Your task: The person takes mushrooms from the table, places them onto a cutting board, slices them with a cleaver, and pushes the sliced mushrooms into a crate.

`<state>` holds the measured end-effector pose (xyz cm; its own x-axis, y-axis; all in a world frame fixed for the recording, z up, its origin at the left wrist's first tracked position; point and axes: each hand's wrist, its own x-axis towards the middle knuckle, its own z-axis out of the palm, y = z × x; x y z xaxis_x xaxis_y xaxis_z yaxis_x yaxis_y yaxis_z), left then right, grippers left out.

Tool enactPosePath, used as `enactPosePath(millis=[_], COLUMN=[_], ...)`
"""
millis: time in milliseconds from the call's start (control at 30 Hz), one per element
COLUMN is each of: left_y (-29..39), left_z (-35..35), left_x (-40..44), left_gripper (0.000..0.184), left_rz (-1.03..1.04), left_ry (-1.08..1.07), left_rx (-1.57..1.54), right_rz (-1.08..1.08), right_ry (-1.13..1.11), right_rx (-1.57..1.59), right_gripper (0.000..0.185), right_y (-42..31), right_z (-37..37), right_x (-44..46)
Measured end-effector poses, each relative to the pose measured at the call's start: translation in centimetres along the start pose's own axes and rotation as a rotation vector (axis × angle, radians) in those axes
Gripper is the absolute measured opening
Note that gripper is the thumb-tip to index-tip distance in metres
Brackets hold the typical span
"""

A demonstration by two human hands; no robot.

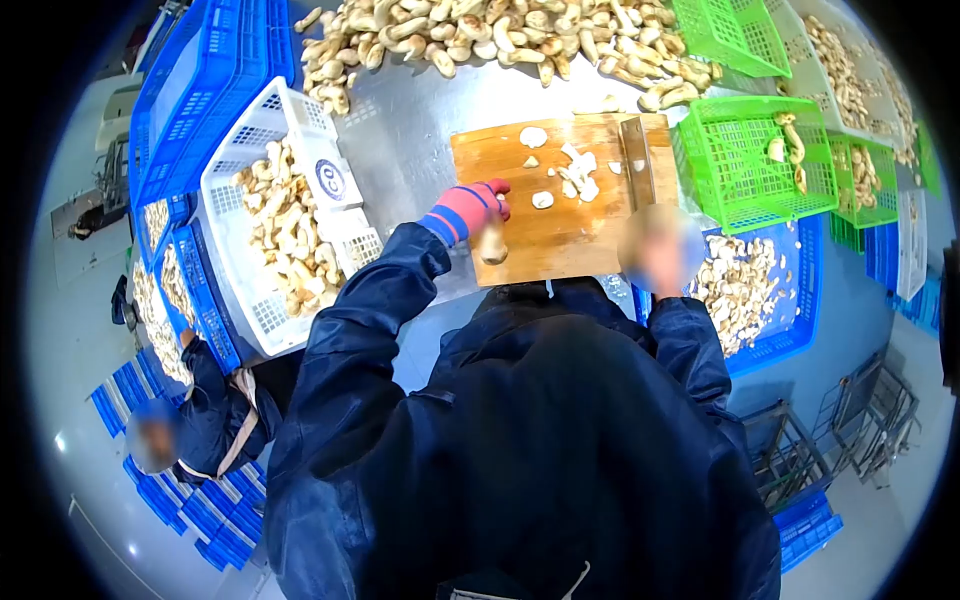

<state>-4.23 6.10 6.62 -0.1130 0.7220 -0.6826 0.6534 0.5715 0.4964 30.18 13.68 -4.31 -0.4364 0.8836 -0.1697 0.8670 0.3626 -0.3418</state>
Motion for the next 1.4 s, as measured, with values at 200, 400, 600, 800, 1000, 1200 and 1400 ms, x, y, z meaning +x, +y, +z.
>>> enactPosePath(millis=[200,400,600,800,1000,1200,1400], left_y=[-6.1,-1.4,-1.1,-2.3,-2.6,-2.1,-6.1], left_z=[3.6,8.5,9.3,8.5,8.7,8.4,8.5], left_x=[-1.6,-6.4,-5.2,-4.5,-4.4,-4.5,-4.7], left_gripper=[0.048,0.069,0.065,0.067,0.070,0.071,0.056], left_rz=[0.078,-0.222,-0.184,-0.113,-0.083,-0.101,-0.125], left_ry=[0.535,0.469,0.445,0.338,0.355,0.333,0.044], left_rx=[-0.048,-0.110,-0.111,-0.026,-0.015,-0.015,-1.089], right_rz=[-0.026,0.149,0.127,0.009,-0.075,-0.075,0.106], right_ry=[-0.091,-0.534,-0.449,-0.488,-0.529,-0.462,-0.575], right_rx=[0.192,0.396,0.391,0.413,0.374,0.305,0.438], right_gripper=[0.041,0.027,0.026,0.024,0.022,0.023,0.028], right_y=[-4.7,-12.1,-12.0,-13.1,-12.2,-12.7,-15.7], right_z=[-6.2,-8.1,-6.6,-9.8,-9.5,-4.1,-4.2], right_x=[-0.3,-0.7,-0.3,-1.7,-2.8,-1.7,2.2])
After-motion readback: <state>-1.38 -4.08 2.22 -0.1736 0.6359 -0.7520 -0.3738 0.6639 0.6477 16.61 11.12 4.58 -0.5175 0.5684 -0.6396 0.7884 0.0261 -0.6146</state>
